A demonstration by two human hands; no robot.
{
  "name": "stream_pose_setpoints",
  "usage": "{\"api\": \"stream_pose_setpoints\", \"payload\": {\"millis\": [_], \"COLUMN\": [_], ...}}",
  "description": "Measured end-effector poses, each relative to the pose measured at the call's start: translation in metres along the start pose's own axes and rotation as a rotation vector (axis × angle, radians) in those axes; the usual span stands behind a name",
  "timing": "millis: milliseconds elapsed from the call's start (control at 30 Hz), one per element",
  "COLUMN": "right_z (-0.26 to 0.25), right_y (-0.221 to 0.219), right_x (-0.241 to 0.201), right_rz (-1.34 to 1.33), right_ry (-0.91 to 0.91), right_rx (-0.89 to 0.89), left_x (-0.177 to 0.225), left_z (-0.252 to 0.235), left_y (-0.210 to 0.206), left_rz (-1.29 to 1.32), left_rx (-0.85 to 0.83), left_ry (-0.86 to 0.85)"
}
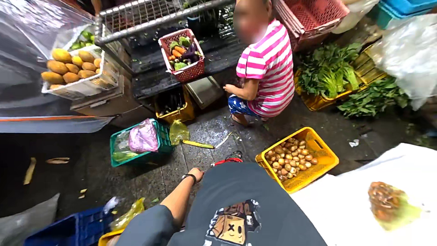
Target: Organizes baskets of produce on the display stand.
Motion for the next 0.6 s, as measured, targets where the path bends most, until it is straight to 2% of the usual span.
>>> {"api": "stream_pose_setpoints", "payload": {"millis": [33,100,133,200,300,367,433,533,600], "right_z": [-0.034,-0.057,-0.063,-0.075,-0.069,-0.060,-0.024,0.072,0.142], "right_y": [-0.009,0.000,0.001,-0.002,-0.008,-0.014,-0.006,0.018,0.033], "right_x": [0.025,0.026,0.024,0.020,-0.018,-0.041,-0.077,-0.138,-0.176], "right_rz": [-0.016,0.017,0.015,-0.119,-0.387,-0.374,-0.229,-0.031,0.029], "right_ry": [0.030,-0.102,-0.141,-0.165,-0.172,-0.151,-0.108,0.038,-0.001], "right_rx": [0.055,-0.220,-0.273,-0.248,-0.261,-0.284,-0.287,-0.303,-0.287], "left_x": [0.001,0.000,0.000,0.005,0.011,0.014,0.017,0.015,0.009], "left_z": [0.000,-0.002,-0.003,-0.006,0.008,0.018,0.021,0.020,0.016], "left_y": [0.005,0.015,0.020,0.028,0.041,0.045,0.047,0.045,0.041], "left_rz": [0.013,0.037,0.038,0.041,0.035,0.022,0.012,0.023,0.061], "left_rx": [0.013,0.040,0.050,0.065,0.096,0.096,0.087,0.070,0.072], "left_ry": [-0.020,-0.057,-0.069,-0.089,-0.081,-0.071,-0.087,-0.097,-0.086]}}
Point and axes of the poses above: each hand's wrist, its own z-axis away from the middle knuckle, its own y-axis out of the back of the hand, x = y × z, the point moved 4 cm from there along -z, towards the middle knuckle, and after that the axes turned 10 degrees about -x, right-handed, at the moved point
